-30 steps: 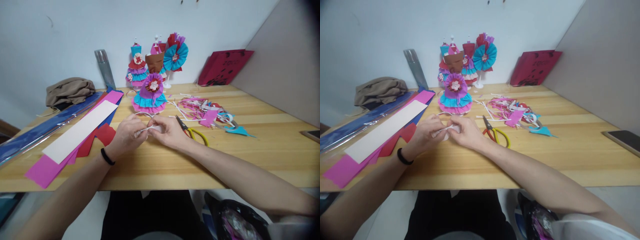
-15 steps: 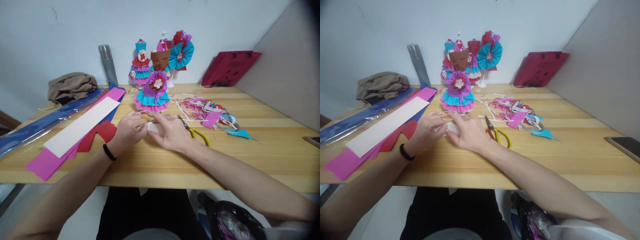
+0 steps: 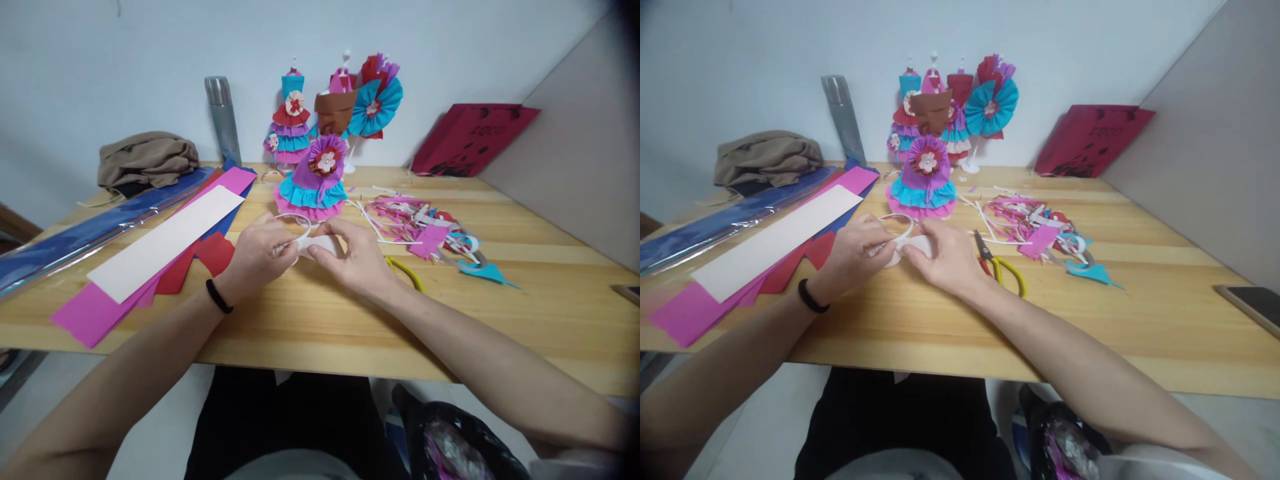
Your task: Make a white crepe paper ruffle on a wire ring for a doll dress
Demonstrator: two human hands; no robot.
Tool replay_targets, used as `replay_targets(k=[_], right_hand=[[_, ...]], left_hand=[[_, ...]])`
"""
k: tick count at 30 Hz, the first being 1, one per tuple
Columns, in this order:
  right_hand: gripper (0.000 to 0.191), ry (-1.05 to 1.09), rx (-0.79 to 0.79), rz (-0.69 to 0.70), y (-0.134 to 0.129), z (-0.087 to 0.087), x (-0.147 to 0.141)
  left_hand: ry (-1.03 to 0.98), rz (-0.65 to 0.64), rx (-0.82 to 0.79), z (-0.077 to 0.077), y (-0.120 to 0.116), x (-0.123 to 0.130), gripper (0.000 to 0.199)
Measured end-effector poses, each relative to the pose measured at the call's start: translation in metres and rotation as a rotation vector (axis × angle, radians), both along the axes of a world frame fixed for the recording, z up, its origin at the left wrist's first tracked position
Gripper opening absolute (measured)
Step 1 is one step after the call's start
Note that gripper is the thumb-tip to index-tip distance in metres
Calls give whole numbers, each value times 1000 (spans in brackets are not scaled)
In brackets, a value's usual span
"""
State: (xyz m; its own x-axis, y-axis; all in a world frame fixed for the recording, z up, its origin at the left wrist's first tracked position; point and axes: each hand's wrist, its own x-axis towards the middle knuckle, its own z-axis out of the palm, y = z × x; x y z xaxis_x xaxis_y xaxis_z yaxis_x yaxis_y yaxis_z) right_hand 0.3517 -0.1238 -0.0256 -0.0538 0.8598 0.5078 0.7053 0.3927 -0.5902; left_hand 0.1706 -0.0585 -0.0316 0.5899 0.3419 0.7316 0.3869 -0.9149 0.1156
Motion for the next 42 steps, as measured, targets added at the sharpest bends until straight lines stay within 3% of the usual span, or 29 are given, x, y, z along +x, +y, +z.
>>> replay_targets(k=[6,18,26,34,42], right_hand=[[12,178,-73,51,1,1,-4],[10,155,-42,113,0,-1,-6],[11,208,-42,39,3,-5,-5],[12,220,-45,32,4,-4,-6],[9,223,-63,35,3,-7,-5]], left_hand=[[27,-26,79,-3,1,3,26],[3,-36,94,-2,-1,5,29],[11,-34,60,-2,-2,5,26],[-3,-82,46,-2,-5,5,24],[-5,-49,74,-4,-1,5,26]])
